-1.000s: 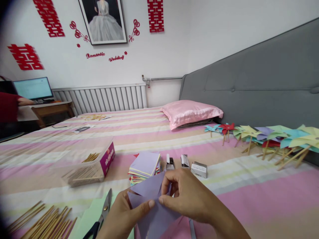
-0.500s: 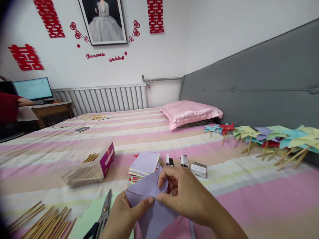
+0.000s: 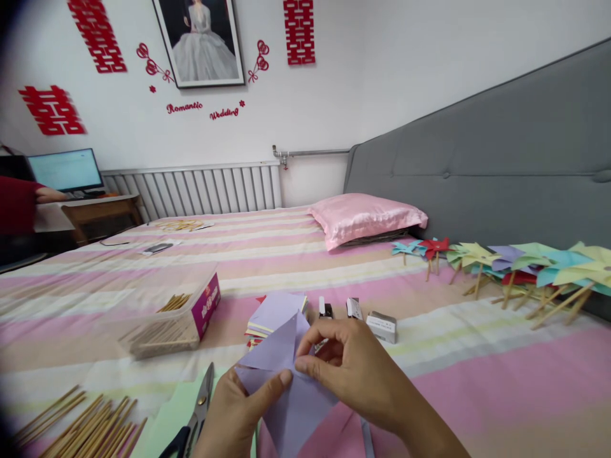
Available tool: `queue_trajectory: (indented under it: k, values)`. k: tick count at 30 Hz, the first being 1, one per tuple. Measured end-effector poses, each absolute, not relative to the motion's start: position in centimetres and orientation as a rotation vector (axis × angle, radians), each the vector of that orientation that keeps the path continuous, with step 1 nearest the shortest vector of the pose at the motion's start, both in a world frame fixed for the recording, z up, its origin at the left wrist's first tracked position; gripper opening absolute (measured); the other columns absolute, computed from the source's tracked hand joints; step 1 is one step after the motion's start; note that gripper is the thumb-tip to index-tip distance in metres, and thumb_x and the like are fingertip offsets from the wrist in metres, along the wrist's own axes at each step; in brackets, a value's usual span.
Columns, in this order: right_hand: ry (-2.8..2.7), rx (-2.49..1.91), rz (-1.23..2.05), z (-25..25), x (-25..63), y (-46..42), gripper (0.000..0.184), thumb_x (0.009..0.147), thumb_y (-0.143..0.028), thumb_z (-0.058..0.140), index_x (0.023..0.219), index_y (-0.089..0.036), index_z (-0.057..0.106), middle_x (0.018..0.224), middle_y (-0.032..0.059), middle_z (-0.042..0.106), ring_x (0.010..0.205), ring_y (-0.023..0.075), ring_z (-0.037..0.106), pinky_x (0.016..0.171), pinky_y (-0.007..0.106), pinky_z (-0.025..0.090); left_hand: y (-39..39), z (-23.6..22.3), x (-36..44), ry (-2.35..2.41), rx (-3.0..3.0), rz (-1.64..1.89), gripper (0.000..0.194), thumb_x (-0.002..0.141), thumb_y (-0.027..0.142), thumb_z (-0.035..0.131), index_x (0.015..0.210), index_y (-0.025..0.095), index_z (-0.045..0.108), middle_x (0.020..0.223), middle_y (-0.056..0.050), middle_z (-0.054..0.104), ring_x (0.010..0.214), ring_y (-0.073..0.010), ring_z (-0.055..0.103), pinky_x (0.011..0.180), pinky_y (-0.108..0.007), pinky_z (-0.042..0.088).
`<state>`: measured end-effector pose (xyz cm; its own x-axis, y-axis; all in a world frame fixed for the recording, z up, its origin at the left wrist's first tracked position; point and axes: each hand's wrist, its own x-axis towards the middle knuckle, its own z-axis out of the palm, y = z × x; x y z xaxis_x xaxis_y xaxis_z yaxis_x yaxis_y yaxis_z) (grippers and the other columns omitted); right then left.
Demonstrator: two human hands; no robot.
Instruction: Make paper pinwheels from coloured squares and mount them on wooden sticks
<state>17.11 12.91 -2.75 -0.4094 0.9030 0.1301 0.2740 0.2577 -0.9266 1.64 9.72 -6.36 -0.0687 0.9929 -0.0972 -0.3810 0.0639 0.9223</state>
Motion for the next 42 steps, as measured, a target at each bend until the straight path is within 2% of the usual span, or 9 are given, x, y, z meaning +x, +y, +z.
queue_trajectory:
  k: [5, 10, 16, 24, 30, 37, 40, 42]
  values:
    - [-1.907, -1.115, 1.068, -2.66, 17.28, 13.03, 0.007, 0.072, -0.016, 0.06, 0.068, -0.016, 0.065, 0.064, -0.0001, 0.064, 0.059, 0.0123, 0.054, 0.052, 0.021, 0.041, 9.61, -6.04, 1.91, 0.952, 0.897, 1.341, 0.032, 0.056, 0.037, 0.077, 0.075, 0.012, 0.073, 0.065, -0.006, 0.072, 0.065, -0.0212, 0.064, 0.062, -0.028, 0.048]
    - [-1.913, -1.15, 1.059, -2.58, 17.46, 13.06, 0.008, 0.072, -0.018, 0.06, 0.067, -0.016, 0.067, 0.064, 0.0009, 0.066, 0.06, 0.0136, 0.056, 0.053, 0.021, 0.041, 9.65, -5.92, 1.87, 0.949, 0.937, 1.318, 0.022, 0.061, 0.034, 0.074, 0.073, 0.015, 0.075, 0.061, -0.003, 0.07, 0.058, -0.0166, 0.059, 0.06, -0.025, 0.047]
    - [-1.946, -1.167, 1.0, -2.52, 17.45, 12.93, 0.009, 0.071, -0.017, 0.06, 0.067, -0.017, 0.067, 0.066, 0.0006, 0.067, 0.061, 0.0136, 0.056, 0.054, 0.022, 0.042, 9.67, -5.92, 1.81, 0.933, 0.932, 1.31, 0.022, 0.063, 0.033, 0.074, 0.074, 0.014, 0.074, 0.058, -0.003, 0.068, 0.058, -0.0145, 0.057, 0.057, -0.022, 0.044]
    - [-1.987, -1.162, 0.945, -2.59, 17.35, 13.04, 0.01, 0.071, -0.016, 0.06, 0.066, -0.017, 0.068, 0.065, 0.0006, 0.067, 0.059, 0.0132, 0.056, 0.055, 0.022, 0.042, 9.63, -6.16, 1.84, 0.925, 0.87, 1.346, 0.03, 0.055, 0.03, 0.079, 0.077, 0.011, 0.072, 0.064, -0.007, 0.072, 0.06, -0.0175, 0.062, 0.061, -0.027, 0.048]
    - [-1.991, -1.159, 0.939, -2.43, 17.42, 12.74, 0.011, 0.071, -0.015, 0.06, 0.064, -0.018, 0.068, 0.064, 0.0003, 0.067, 0.06, 0.013, 0.056, 0.055, 0.022, 0.041, 9.52, -5.78, 2.01, 0.945, 0.838, 1.343, 0.024, 0.051, 0.022, 0.081, 0.071, 0.01, 0.073, 0.057, -0.005, 0.071, 0.056, -0.0147, 0.061, 0.055, -0.021, 0.046]
    - [-1.999, -1.15, 0.928, -2.27, 17.27, 12.65, 0.012, 0.07, -0.014, 0.061, 0.062, -0.018, 0.069, 0.065, 0.0, 0.067, 0.061, 0.0132, 0.056, 0.055, 0.022, 0.042, 9.65, -6.31, 1.9, 0.98, 0.876, 1.361, 0.025, 0.054, 0.022, 0.079, 0.075, 0.009, 0.072, 0.062, -0.007, 0.072, 0.059, -0.0166, 0.062, 0.058, -0.024, 0.049]
    - [-1.961, -1.178, 0.951, -2.47, 17.32, 12.71, 0.008, 0.069, -0.015, 0.064, 0.07, -0.021, 0.069, 0.069, -0.0006, 0.067, 0.063, 0.014, 0.057, 0.058, 0.023, 0.044, 9.7, -6.3, 1.84, 1.002, 0.853, 1.382, 0.027, 0.055, 0.022, 0.078, 0.077, 0.01, 0.072, 0.064, -0.008, 0.073, 0.059, -0.0184, 0.064, 0.058, -0.027, 0.05]
    - [-1.897, -1.153, 1.044, -2.61, 17.39, 12.73, 0.02, 0.068, -0.016, 0.066, 0.086, -0.024, 0.067, 0.079, -0.0004, 0.066, 0.067, 0.0149, 0.059, 0.06, 0.025, 0.046, 9.69, -6.12, 1.81, 1.031, 0.834, 1.396, 0.028, 0.055, 0.022, 0.078, 0.079, 0.01, 0.071, 0.064, -0.008, 0.073, 0.059, -0.0198, 0.065, 0.058, -0.028, 0.05]
